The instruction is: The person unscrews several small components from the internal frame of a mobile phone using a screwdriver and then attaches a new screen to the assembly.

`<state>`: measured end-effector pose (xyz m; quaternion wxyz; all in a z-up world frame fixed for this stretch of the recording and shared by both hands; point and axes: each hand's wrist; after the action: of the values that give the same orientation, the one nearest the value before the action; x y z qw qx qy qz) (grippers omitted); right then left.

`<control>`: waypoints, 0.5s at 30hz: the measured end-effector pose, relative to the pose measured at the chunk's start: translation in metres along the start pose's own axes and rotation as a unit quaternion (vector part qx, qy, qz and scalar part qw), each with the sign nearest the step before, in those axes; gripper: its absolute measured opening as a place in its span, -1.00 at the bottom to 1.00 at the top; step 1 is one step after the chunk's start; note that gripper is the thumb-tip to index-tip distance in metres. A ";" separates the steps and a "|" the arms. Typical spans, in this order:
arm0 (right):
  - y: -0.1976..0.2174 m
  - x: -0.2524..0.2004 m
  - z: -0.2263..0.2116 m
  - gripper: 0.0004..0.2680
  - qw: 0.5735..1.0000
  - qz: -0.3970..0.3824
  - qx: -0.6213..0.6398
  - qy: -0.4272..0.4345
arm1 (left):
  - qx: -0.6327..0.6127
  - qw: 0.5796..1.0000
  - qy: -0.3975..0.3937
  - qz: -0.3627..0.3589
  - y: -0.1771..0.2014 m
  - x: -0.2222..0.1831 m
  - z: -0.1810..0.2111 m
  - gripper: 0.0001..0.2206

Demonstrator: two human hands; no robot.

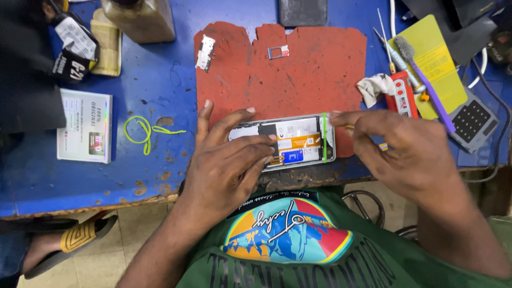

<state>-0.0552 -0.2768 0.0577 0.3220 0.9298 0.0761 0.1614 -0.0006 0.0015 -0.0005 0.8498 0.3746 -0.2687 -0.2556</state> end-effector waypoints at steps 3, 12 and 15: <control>-0.005 -0.002 -0.003 -0.80 0.980 0.044 -0.138 -0.136 | 0.012 1.000 0.000 -0.002 0.000 0.000 0.001 -0.87; -0.005 -0.005 0.000 -0.80 0.962 0.022 -0.199 -0.185 | 0.011 1.000 0.005 0.002 0.002 0.002 0.004 -0.88; -0.001 -0.003 0.002 -0.86 0.998 0.014 0.050 -0.040 | 0.007 1.000 0.000 0.002 0.001 0.001 0.002 -0.87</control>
<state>-0.0570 -0.2776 0.0548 0.2754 0.9515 0.0578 0.1247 -0.0007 0.0005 0.0016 0.8475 0.3803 -0.2715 -0.2517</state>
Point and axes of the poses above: each hand's wrist, its own x-axis towards the middle knuckle, its own y-axis out of the back of the hand, z = x × y, and after that the axes turned 14 degrees about x, right-handed
